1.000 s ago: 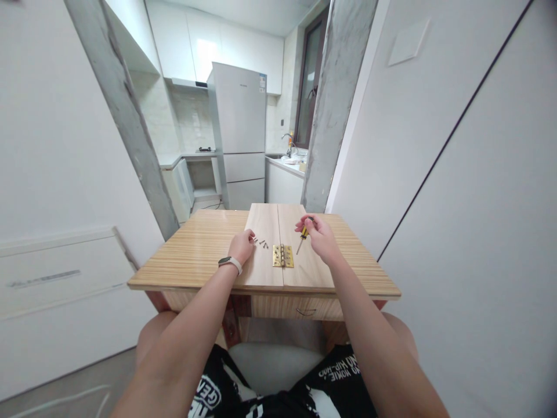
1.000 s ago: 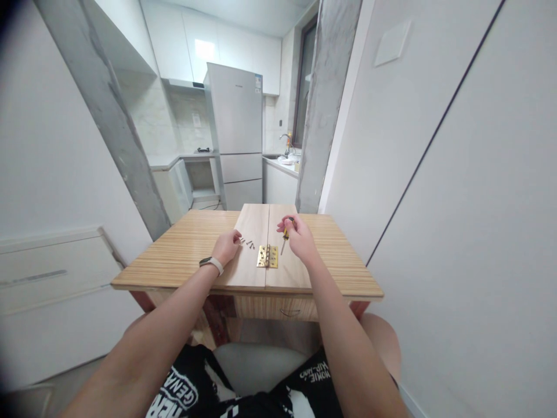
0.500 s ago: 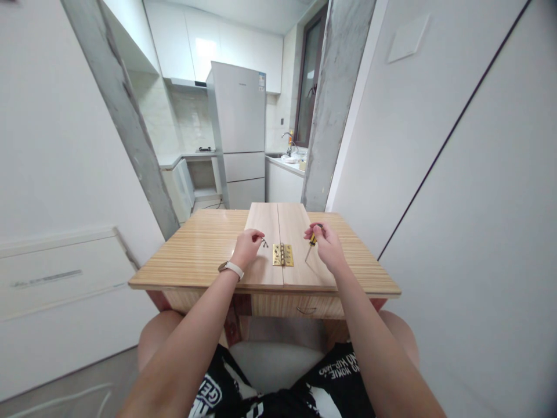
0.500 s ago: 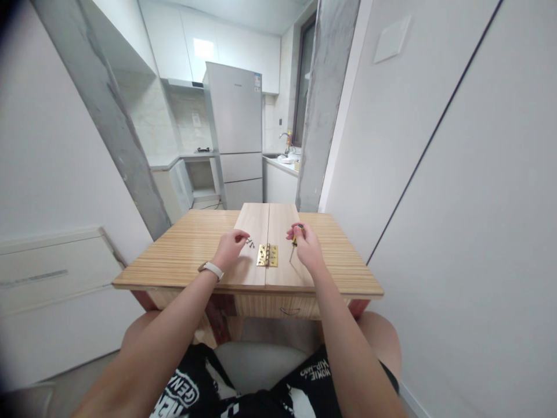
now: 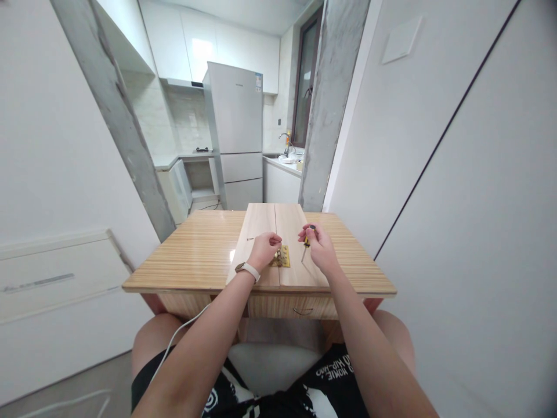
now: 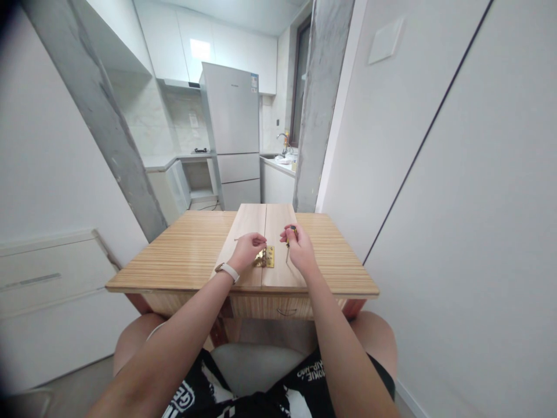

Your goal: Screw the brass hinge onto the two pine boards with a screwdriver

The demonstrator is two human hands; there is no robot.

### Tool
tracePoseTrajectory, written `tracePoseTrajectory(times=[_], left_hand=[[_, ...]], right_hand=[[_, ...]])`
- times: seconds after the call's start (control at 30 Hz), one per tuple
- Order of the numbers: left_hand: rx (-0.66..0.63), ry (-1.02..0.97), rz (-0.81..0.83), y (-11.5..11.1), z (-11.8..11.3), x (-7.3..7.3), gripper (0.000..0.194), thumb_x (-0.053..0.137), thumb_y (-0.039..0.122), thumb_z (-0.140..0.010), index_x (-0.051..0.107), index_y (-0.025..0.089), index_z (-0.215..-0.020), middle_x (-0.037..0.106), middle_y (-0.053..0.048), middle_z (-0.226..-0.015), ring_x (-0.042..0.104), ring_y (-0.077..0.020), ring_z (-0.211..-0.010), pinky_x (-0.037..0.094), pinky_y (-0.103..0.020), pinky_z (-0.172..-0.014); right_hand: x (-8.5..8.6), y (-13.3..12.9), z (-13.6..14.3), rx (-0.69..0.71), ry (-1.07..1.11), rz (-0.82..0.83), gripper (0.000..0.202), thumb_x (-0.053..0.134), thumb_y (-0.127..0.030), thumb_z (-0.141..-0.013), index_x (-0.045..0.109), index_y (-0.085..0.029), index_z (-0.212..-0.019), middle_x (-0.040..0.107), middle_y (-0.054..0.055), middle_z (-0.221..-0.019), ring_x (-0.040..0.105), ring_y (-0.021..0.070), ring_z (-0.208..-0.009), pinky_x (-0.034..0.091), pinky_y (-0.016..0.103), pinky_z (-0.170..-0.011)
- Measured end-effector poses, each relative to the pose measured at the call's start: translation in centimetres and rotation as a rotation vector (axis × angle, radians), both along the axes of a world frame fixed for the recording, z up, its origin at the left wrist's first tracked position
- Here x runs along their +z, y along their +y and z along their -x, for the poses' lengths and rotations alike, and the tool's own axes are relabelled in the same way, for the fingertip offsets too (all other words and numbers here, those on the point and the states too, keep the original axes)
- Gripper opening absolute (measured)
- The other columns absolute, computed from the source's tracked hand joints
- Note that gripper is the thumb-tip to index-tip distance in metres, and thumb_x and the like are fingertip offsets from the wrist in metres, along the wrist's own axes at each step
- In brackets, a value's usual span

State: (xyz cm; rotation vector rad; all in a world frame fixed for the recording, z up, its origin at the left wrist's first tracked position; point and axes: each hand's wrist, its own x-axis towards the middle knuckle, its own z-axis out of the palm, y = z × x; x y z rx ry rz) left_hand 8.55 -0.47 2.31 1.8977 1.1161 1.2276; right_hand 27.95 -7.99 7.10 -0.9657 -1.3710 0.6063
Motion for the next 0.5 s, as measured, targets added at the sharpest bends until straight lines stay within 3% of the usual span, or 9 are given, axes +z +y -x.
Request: tracePoseTrajectory(times=[0.13,0.5], left_hand=[[-0.021,0.057,0.055,-0.1,-0.9,-0.4,0.012,0.077,0.006,-0.086,0.079,0.016,-0.091,0.081,-0.007,-0.090,0.076,-0.0167,-0.084,0.060,-0.028,-0.081],[0.001,0.150,0.007,-0.5,-1.4,-1.2,0.015,0.076,0.004,-0.086,0.080,0.018,-0.090,0.080,-0.004,-0.088,0.074,-0.0157,-0.082,0.058,-0.028,-0.082]], right_hand=[[0.0,-0.2,0.0,0.005,-0.007,0.001,0.042,0.055,-0.065,-0.101,0.061,-0.024,-0.108,0.073,0.006,-0.096,0.069,0.0206,-0.081,0.054,0.039,-0.083],[-0.5,-0.3,-0.2,-0.002,0.016,0.002,0.043,0.058,-0.066,-0.099,0.061,-0.024,-0.109,0.072,0.005,-0.094,0.069,0.0211,-0.083,0.054,0.039,-0.082]])
